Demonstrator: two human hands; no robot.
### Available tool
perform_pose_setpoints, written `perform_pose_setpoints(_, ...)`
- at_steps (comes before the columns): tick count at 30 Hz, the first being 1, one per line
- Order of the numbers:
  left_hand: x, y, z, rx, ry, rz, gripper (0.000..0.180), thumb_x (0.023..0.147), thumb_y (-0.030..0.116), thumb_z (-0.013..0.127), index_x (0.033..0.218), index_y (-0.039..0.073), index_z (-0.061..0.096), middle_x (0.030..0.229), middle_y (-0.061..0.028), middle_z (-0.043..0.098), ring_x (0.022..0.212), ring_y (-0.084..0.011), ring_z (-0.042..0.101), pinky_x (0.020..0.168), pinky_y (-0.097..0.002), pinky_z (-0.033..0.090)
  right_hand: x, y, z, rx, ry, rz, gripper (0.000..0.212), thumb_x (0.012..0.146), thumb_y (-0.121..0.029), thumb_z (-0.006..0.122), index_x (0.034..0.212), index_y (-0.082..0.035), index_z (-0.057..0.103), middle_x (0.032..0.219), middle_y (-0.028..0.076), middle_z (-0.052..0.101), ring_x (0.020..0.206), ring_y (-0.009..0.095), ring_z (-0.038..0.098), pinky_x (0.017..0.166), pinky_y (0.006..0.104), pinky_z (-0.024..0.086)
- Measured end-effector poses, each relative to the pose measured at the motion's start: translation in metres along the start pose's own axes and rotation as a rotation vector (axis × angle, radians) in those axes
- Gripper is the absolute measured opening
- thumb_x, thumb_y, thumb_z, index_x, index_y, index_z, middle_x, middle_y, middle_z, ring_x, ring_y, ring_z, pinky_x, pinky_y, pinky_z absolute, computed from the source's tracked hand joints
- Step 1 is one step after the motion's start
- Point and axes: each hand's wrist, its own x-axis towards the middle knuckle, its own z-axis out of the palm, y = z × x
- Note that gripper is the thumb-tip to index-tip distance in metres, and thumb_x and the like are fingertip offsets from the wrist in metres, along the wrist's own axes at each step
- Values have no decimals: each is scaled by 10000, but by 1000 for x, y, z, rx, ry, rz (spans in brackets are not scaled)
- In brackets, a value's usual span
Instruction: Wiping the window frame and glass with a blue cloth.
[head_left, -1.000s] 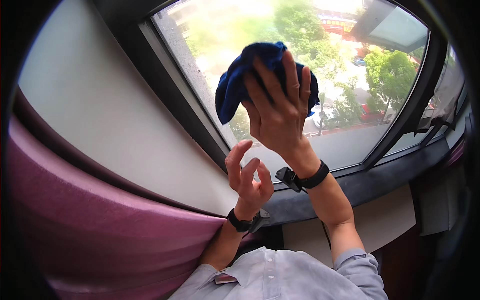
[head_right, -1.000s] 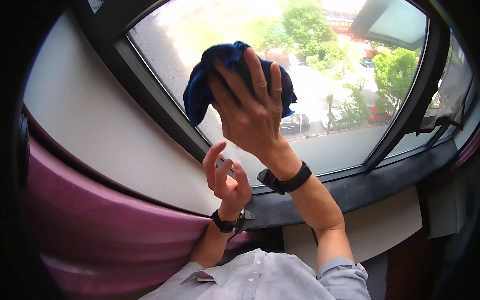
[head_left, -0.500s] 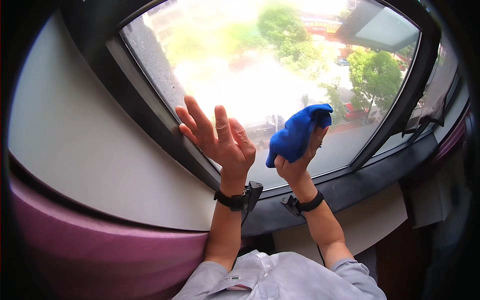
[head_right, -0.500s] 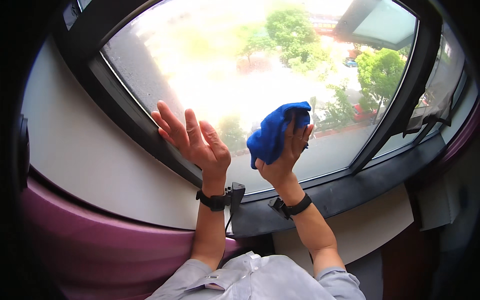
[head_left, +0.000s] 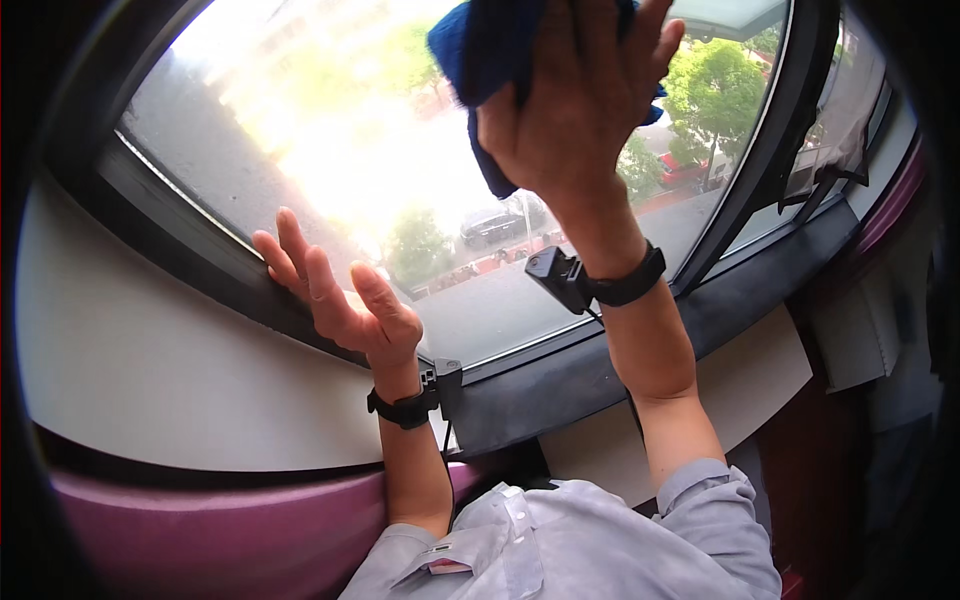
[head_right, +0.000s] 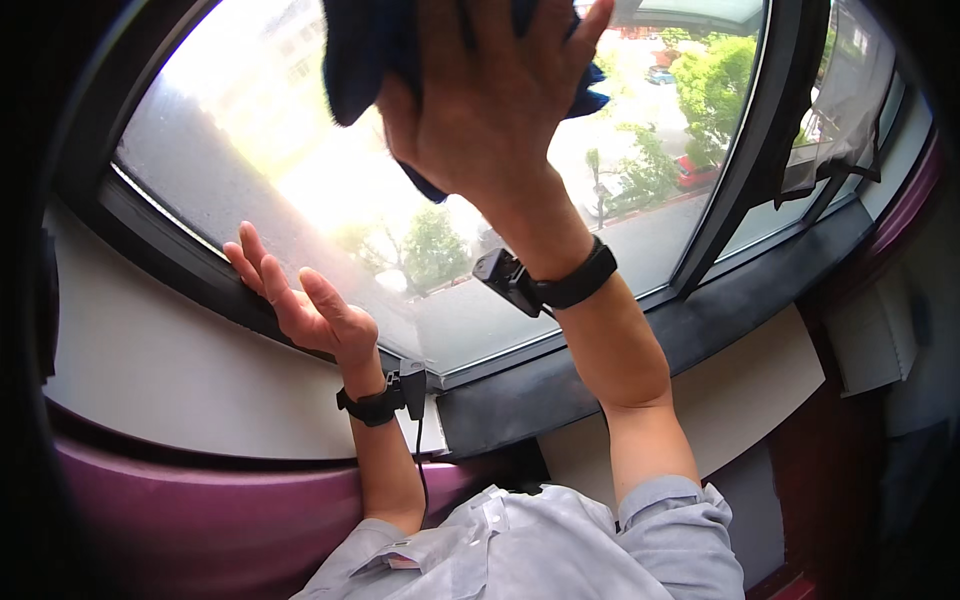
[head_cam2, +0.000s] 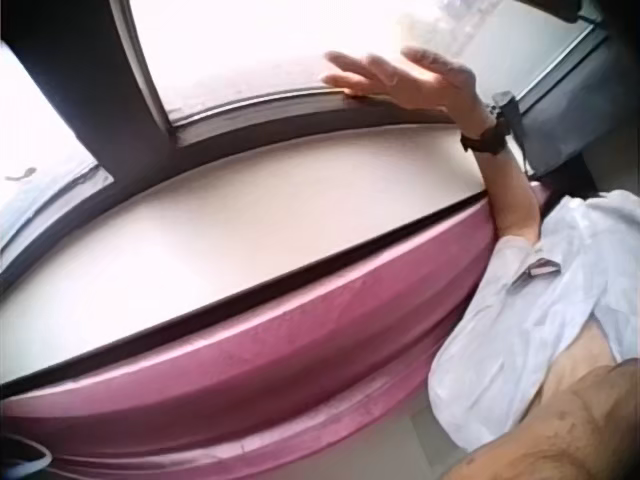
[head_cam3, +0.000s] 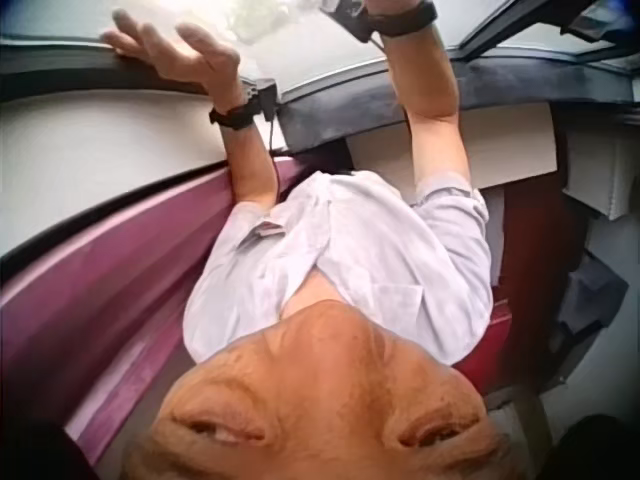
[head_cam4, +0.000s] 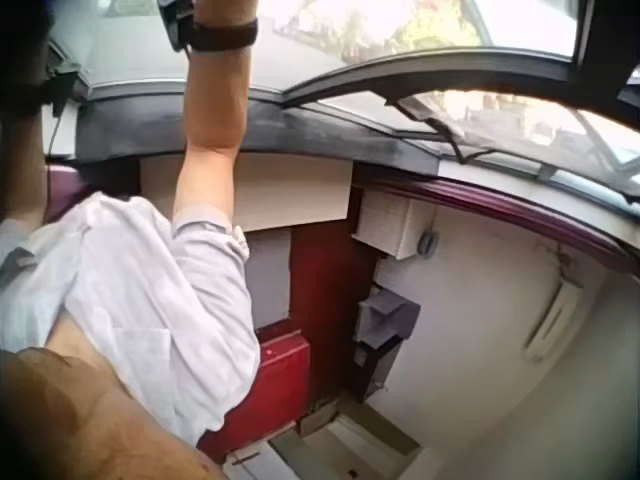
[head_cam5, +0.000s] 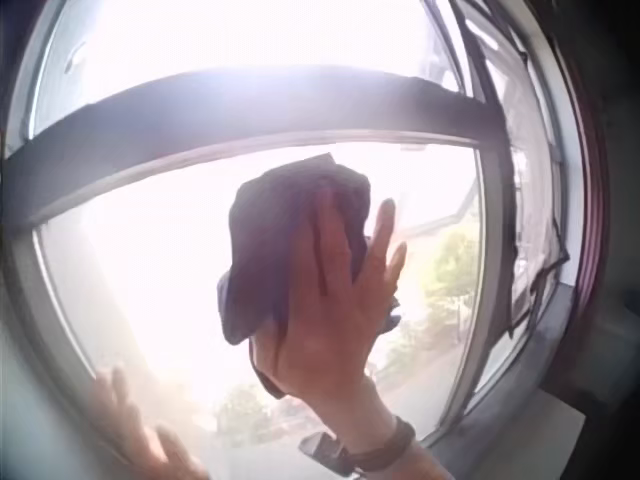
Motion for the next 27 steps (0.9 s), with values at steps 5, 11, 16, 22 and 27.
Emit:
perform_pose_setpoints(5,-9,-5,3,-38,18,-48,460,969,190,499,1427,152,487,1542,-229,416,1518,-430,182,1211,-595,71,-51,74,-41,286,-149,374,566,950,-467,626,1345,-64,580,1513,275,383,1432,509,286,1128,690,158)
perform_pose_setpoints(11,-6,-4,1,-15,17,-49,428,934,174,522,1361,142,539,1540,-243,412,1523,-436,157,1210,-599,55,-145,3,-124,211,-384,564,276,947,-102,675,1173,31,590,1256,230,564,1077,337,594,964,437,436)
perform_pose_setpoints(16,-6,-3,3,33,33,-87,373,965,171,492,1331,142,562,1523,-244,433,1516,-440,181,1208,-601,43,-79,-95,-118,569,-599,359,514,921,-394,604,1283,-32,644,1528,320,370,1487,492,215,1177,654,82)
perform_pose_setpoints(22,-6,0,6,13,39,-79,336,970,101,469,1287,105,580,1526,-230,435,1519,-417,188,1231,-542,45,39,-16,8,438,80,-197,491,874,-264,665,1282,-2,592,1232,167,626,1010,356,599,816,485,463)
perform_pose_setpoints(27,-7,-2,0,3,11,-108,319,953,74,482,1256,69,581,1519,-230,446,1518,-415,196,1243,-491,57,38,35,-8,575,-226,49,383,884,-214,685,1189,11,626,1133,190,629,966,353,611,825,474,463)
